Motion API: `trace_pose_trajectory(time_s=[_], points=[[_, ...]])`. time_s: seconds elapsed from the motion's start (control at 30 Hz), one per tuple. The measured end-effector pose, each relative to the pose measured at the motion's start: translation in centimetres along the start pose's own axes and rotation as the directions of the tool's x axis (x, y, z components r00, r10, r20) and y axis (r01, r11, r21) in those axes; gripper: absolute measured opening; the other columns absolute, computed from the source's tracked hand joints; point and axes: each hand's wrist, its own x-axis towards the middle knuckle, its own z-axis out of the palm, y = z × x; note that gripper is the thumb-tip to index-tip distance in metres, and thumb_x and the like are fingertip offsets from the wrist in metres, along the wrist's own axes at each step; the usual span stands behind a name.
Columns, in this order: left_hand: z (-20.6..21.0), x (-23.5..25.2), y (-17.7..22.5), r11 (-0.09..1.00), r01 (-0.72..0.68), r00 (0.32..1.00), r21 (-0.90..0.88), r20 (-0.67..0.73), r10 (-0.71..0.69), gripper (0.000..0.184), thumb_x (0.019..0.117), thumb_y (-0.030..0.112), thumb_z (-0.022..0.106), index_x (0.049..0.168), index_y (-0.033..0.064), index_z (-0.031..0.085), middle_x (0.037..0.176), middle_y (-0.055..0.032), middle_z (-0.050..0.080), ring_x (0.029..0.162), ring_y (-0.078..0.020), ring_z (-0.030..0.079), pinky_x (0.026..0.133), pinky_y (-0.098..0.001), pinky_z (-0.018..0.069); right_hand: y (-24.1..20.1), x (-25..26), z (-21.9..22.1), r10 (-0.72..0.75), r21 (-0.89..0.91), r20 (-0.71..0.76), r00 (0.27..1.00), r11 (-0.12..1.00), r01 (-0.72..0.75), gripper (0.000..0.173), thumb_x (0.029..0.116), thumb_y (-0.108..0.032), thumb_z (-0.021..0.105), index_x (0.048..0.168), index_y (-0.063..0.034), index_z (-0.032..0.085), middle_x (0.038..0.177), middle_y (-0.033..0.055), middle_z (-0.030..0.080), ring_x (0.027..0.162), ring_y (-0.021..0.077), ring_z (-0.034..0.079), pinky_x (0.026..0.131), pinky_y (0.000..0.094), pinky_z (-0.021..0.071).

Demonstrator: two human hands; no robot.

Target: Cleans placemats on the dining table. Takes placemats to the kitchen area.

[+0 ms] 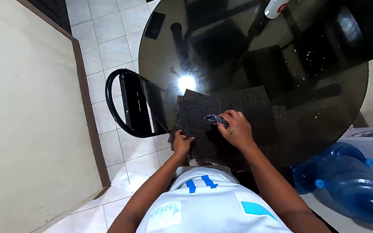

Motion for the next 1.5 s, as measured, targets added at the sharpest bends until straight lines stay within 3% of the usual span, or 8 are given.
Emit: trace_pose_trajectory(time_s=[0.13, 0.3, 0.4, 0.57, 0.83, 1.13, 1.33, 1.5], points=[[0.3, 0.4, -0.3, 0.997, 0.009, 1.0, -0.083, -0.017, -0.011, 0.055, 0.0916, 0.012, 0.075, 0.14, -0.0036, 0.052, 0.116, -0.0212, 0.065, 0.104, -0.0292, 0.064, 0.095, -0.0468, 0.0522, -2.1, 0.8, 0.0, -0.224, -0.07, 0.035, 0.974, 0.972, 0.225, 0.047, 0.0939, -0.047, 0.066, 0.134, -0.0215, 0.068, 0.142, 0.0147, 0.059, 0.126, 0.0393, 0.058, 0.097, 0.0628, 0.0468], [0.1, 1.4, -1.5, 0.995, -0.083, 0.996, -0.055, -0.031, 0.082, 0.027, 0.1049, 0.015, 0.055, 0.122, -0.0012, 0.068, 0.116, -0.0177, 0.07, 0.11, -0.0253, 0.066, 0.1, -0.0463, 0.0511, -1.2, 3.5, 14.1, -0.125, -0.099, 0.249, 0.96, 0.983, 0.154, 0.09, 0.0854, -0.087, 0.044, 0.162, -0.042, 0.028, 0.174, 0.0137, 0.002, 0.156, 0.0487, -0.011, 0.109, 0.0861, -0.0078], [0.0, 2.5, -1.8, 0.995, -0.103, 0.993, -0.003, -0.053, 0.102, 0.027, 0.105, 0.02, 0.056, 0.117, -0.0007, 0.068, 0.108, -0.0158, 0.071, 0.103, -0.0243, 0.067, 0.095, -0.0473, 0.0519, -1.4, 4.4, 17.5, 0.015, -0.13, 0.189, 0.982, 0.991, 0.009, 0.072, 0.0937, -0.075, 0.046, 0.158, -0.0426, 0.038, 0.173, 0.0185, 0.008, 0.157, 0.0482, -0.004, 0.113, 0.0828, -0.0037], [0.0, 2.8, -1.6, 0.992, -0.098, 0.994, -0.083, -0.054, 0.094, 0.019, 0.1024, 0.01, 0.057, 0.113, -0.0021, 0.067, 0.099, -0.0137, 0.07, 0.092, -0.0198, 0.067, 0.087, -0.0425, 0.055, -2.2, 2.0, 17.8, -0.248, 0.232, 0.127, 0.96, 0.949, 0.214, 0.054, 0.0895, -0.01, 0.069, 0.142, -0.0167, 0.062, 0.167, 0.0183, 0.03, 0.156, 0.0413, 0.021, 0.125, 0.0608, 0.0242], [0.2, 2.9, -1.6, 0.992, -0.116, 0.987, 0.053, -0.102, 0.121, 0.025, 0.1032, 0.016, 0.059, 0.115, -0.0048, 0.066, 0.1, -0.0168, 0.071, 0.093, -0.023, 0.068, 0.09, -0.0447, 0.0545, 2.9, -0.6, 15.0, -0.134, 0.073, 0.239, 0.962, 0.99, 0.12, 0.061, 0.0889, -0.013, 0.073, 0.148, -0.018, 0.057, 0.167, 0.0184, 0.029, 0.157, 0.0371, 0.022, 0.127, 0.0577, 0.0191], [-0.1, 3.0, -1.6, 0.98, -0.169, 0.982, 0.104, -0.071, 0.176, 0.024, 0.1009, 0.019, 0.064, 0.113, -0.0018, 0.069, 0.099, -0.0142, 0.071, 0.091, -0.0203, 0.068, 0.089, -0.0432, 0.0539, 27.0, -2.5, 1.2, 0.449, 0.075, -0.278, 0.849, 0.892, -0.447, 0.056, 0.0968, -0.008, 0.059, 0.15, 0.0015, 0.046, 0.162, 0.0346, 0.025, 0.148, 0.0529, 0.032, 0.117, 0.0647, 0.0348], [-0.5, 0.1, 1.1, 0.99, -0.141, 0.989, 0.03, 0.044, 0.139, 0.024, 0.1001, 0.015, 0.065, 0.114, -0.0039, 0.07, 0.102, -0.0148, 0.072, 0.091, -0.0176, 0.068, 0.087, -0.0389, 0.0554, 5.1, 1.3, 5.6, -0.123, 0.143, -0.056, 0.991, 0.981, 0.13, 0.067, 0.0832, -0.011, 0.078, 0.146, -0.0084, 0.057, 0.163, 0.0253, 0.032, 0.151, 0.0416, 0.034, 0.119, 0.0589, 0.0364], [-2.0, 0.2, -2.7, 0.997, 0.033, 0.999, 0.069, 0.011, -0.034, 0.016, 0.0983, 0.008, 0.061, 0.104, -0.0045, 0.069, 0.092, -0.0144, 0.067, 0.079, -0.0204, 0.064, 0.075, -0.0423, 0.055, -1.0, 3.0, 17.4, -0.583, 0.257, 0.388, 0.714, 0.812, 0.523, 0.061, 0.0938, -0.026, 0.068, 0.152, -0.0234, 0.051, 0.167, 0.0152, 0.031, 0.157, 0.0336, 0.024, 0.129, 0.0518, 0.0166]])
